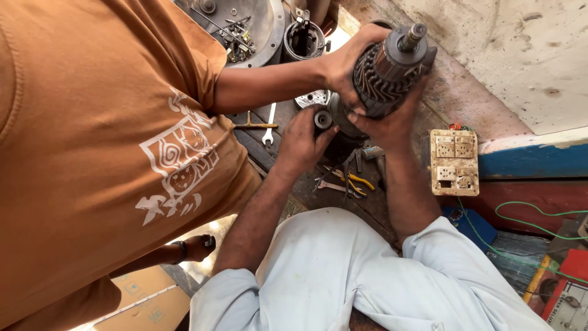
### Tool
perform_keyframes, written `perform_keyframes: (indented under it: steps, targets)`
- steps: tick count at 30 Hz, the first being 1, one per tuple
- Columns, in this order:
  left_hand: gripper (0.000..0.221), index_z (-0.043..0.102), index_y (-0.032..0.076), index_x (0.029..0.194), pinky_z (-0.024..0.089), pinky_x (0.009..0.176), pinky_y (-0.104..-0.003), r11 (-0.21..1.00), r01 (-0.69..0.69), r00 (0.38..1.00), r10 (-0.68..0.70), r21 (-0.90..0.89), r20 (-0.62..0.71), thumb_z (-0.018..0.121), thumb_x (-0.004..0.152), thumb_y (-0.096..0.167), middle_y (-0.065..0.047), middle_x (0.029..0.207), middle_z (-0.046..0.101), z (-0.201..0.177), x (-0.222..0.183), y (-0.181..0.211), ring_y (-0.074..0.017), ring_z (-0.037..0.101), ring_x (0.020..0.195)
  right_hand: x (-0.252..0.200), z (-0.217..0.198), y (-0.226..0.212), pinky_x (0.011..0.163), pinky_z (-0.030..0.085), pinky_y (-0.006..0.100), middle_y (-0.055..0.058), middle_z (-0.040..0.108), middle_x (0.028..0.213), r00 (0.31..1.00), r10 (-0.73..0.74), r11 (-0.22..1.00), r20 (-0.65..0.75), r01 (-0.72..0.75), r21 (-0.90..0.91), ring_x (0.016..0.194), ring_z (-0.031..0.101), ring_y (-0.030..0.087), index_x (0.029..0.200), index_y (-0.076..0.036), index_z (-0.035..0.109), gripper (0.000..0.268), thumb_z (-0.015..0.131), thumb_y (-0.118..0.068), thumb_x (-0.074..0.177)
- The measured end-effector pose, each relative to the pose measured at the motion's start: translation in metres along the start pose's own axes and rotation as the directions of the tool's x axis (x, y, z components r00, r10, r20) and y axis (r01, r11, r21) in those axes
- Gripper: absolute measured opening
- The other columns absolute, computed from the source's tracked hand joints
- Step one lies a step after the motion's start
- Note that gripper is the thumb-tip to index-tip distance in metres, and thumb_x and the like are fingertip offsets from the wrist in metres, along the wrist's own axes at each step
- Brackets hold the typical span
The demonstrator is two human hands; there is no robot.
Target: Disassembling and inspecting an electric motor component at a workshop workbench using various tools.
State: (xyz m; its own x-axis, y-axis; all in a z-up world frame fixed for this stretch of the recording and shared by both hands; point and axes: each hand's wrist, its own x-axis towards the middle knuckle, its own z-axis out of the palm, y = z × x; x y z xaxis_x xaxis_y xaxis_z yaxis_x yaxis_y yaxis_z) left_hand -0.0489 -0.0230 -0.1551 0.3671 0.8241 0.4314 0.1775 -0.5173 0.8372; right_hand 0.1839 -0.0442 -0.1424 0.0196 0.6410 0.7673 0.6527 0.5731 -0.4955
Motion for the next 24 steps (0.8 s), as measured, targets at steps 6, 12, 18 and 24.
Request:
perform_keyframes:
  steps: [6, 12, 18, 24]
  targets:
    - [0.055, 0.055, -0.005, 0.126, 0.054, 0.088, -0.050, 0.989, -0.081, 0.996, 0.084, 0.121, -0.019, 0.078, 0.093, 0.033, -0.023, 0.112, 0.065, -0.005, 0.016, -0.006, -0.0441, 0.065, 0.102, 0.005, -0.001, 0.000, 0.115, 0.053, 0.042, 0.018, 0.040, 0.153, 0.995, 0.096, 0.992, 0.022, -0.097, 0.085, 0.138, 0.053, 0.028, 0.167, -0.013, 0.004, 0.125, 0.093, -0.046, 0.086]
    - [0.056, 0.054, -0.003, 0.127, 0.053, 0.082, -0.052, 0.990, -0.097, 0.995, 0.094, 0.102, 0.033, 0.080, 0.093, 0.033, -0.024, 0.107, 0.066, -0.004, 0.022, -0.011, -0.0460, 0.065, 0.097, 0.010, -0.007, -0.005, 0.121, 0.047, 0.044, 0.017, 0.041, 0.155, 0.991, 0.121, 0.992, 0.059, -0.122, 0.024, 0.140, 0.051, 0.030, 0.169, -0.013, 0.004, 0.127, 0.094, -0.042, 0.084]
    - [0.052, 0.054, -0.001, 0.128, 0.053, 0.088, -0.051, 0.989, -0.145, 0.985, 0.147, -0.031, 0.087, 0.080, 0.094, 0.028, -0.022, 0.114, 0.066, -0.011, 0.017, -0.008, -0.0450, 0.065, 0.104, 0.006, -0.004, 0.004, 0.121, 0.047, 0.044, 0.015, 0.038, 0.158, 1.000, 0.015, 0.996, 0.009, -0.015, 0.086, 0.147, 0.051, 0.029, 0.169, -0.018, 0.003, 0.128, 0.094, -0.041, 0.083]
    - [0.049, 0.059, 0.001, 0.126, 0.054, 0.091, -0.046, 0.997, 0.012, 0.997, -0.005, -0.081, 0.082, 0.080, 0.090, 0.025, -0.021, 0.114, 0.068, -0.002, 0.008, -0.009, -0.0405, 0.067, 0.106, -0.015, -0.008, 0.010, 0.124, 0.041, 0.045, 0.018, 0.030, 0.164, 0.999, 0.027, 0.989, -0.029, -0.031, -0.146, 0.147, 0.043, 0.032, 0.167, -0.010, 0.003, 0.134, 0.095, -0.045, 0.075]
